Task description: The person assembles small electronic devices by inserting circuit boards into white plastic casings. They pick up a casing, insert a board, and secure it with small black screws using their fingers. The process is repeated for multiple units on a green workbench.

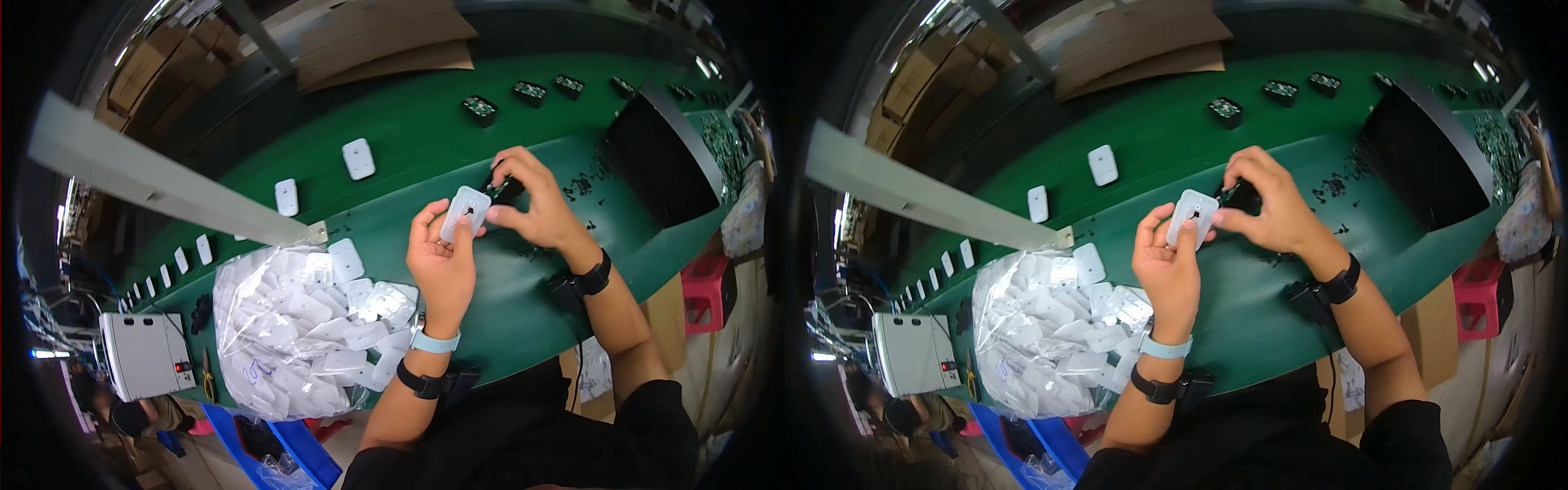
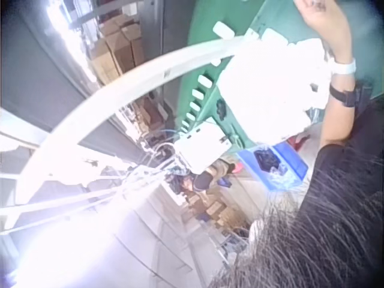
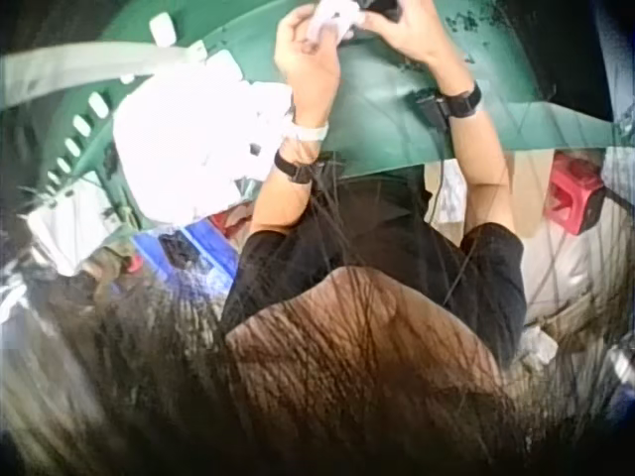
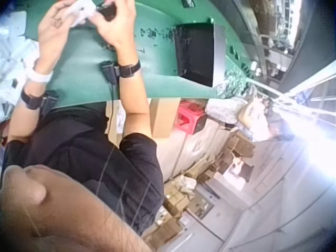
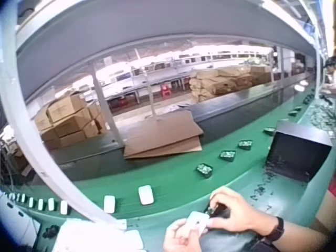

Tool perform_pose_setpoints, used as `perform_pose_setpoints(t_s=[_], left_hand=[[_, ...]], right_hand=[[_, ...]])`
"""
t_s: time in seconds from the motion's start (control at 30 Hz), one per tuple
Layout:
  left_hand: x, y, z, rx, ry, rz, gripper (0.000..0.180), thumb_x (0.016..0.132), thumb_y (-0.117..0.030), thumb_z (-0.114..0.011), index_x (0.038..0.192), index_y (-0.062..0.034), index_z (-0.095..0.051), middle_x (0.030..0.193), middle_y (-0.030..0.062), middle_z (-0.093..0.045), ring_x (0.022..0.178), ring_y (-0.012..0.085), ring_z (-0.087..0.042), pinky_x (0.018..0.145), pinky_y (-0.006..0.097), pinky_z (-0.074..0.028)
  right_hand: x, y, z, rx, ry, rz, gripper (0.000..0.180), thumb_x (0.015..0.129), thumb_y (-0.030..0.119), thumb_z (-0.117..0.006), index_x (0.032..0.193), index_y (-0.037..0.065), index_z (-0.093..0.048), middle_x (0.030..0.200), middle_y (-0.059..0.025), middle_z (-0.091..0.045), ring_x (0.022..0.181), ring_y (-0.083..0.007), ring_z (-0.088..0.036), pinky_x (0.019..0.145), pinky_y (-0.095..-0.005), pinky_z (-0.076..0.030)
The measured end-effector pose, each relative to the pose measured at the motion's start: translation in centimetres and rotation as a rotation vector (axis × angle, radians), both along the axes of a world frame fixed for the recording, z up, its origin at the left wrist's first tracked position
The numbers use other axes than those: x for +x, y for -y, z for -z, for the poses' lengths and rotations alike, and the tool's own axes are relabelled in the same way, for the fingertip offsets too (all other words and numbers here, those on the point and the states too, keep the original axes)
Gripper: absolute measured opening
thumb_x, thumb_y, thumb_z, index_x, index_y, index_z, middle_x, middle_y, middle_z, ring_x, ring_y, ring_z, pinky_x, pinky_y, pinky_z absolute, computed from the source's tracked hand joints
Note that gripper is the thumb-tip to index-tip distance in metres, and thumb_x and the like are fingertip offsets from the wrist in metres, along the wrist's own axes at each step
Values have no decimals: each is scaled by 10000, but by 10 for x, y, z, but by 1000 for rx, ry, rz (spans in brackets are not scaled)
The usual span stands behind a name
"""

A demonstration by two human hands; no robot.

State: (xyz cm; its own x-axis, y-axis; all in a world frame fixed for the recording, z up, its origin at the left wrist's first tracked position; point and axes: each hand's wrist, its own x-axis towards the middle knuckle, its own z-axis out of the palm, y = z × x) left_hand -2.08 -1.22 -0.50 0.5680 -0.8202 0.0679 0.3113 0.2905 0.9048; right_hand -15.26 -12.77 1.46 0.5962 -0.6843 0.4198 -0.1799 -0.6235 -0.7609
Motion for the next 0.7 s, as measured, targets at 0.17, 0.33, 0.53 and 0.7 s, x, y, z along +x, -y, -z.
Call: perform_pose_setpoints(t_s=[0.17,0.33,0.53,0.7], left_hand=[[-10,1,9,43,200,46,269,980,19,-588,1239,72,-541,1119,175,-693,941,174,-694,806,304,-602],[-15,-1,8,59,204,89,249,972,29,-594,1215,67,-554,1103,163,-693,932,178,-691,799,310,-609],[-15,1,5,109,149,81,246,967,34,-596,1205,66,-546,1088,155,-677,920,186,-691,785,321,-613],[-7,1,3,92,69,184,227,972,21,-553,1194,50,-515,1068,164,-670,873,211,-697,748,338,-597]], right_hand=[[-5,-1,20,31,14,11,359,717,206,-824,881,39,-552,954,-97,-551,900,-260,-556,814,-345,-459],[-7,-4,28,170,58,-3,320,727,172,-809,863,39,-553,910,-63,-534,800,-188,-514,697,-316,-438],[-6,-4,22,101,110,3,304,748,170,-808,860,45,-554,914,-54,-539,815,-181,-521,702,-311,-435],[-10,-1,22,123,105,-60,231,775,126,-753,901,36,-582,928,-56,-545,832,-184,-525,719,-313,-437]])
